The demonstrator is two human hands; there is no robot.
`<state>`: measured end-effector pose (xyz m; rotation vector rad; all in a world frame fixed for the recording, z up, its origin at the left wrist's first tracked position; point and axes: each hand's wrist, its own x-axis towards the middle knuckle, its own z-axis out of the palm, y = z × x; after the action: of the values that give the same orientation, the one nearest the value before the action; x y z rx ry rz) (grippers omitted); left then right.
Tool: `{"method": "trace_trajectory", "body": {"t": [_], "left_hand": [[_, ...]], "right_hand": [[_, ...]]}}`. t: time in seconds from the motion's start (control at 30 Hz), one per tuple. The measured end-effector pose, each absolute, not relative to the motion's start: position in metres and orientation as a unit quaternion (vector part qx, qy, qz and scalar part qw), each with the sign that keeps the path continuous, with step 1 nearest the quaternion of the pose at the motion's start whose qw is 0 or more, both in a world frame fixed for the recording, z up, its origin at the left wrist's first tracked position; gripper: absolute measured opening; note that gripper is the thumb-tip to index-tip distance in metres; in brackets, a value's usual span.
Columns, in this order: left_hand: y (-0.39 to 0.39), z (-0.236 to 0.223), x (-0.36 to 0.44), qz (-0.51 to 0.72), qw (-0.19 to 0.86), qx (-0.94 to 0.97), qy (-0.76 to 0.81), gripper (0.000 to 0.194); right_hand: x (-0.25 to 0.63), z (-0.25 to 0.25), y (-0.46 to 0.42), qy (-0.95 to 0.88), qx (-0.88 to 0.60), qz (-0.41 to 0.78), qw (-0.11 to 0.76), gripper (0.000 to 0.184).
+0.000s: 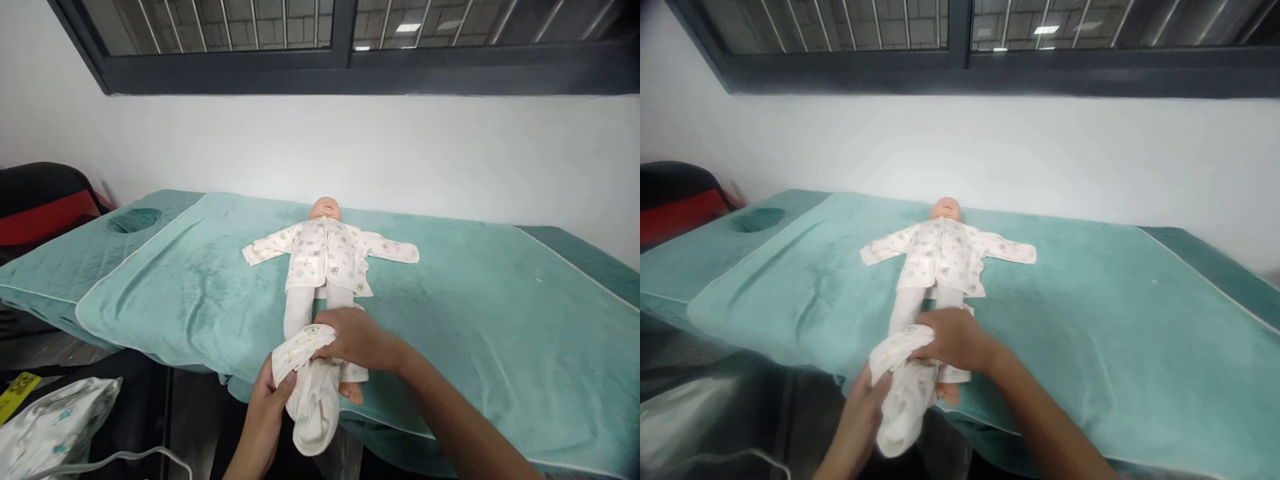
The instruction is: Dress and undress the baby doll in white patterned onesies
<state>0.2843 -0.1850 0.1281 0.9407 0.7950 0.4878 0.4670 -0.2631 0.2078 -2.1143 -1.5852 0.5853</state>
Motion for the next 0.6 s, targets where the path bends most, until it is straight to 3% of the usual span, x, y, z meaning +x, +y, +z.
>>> {"method": "trace_trajectory", "body": {"t": [0.3,0.6], "left_hand": [[-0.117,0.151,0.307,0.234,0.623,0.682,0.304,0.041],[-0.078,0.172,0.386,0.253,0.570,0.737,0.261,0.041]], "right_hand": [[0.470,0.208,-0.265,-0.512,-0.782,0.244,0.259,0.027],[0.466,0.212,-0.266,-0.443,-0.788,0.244,0.350,0.031]]}}
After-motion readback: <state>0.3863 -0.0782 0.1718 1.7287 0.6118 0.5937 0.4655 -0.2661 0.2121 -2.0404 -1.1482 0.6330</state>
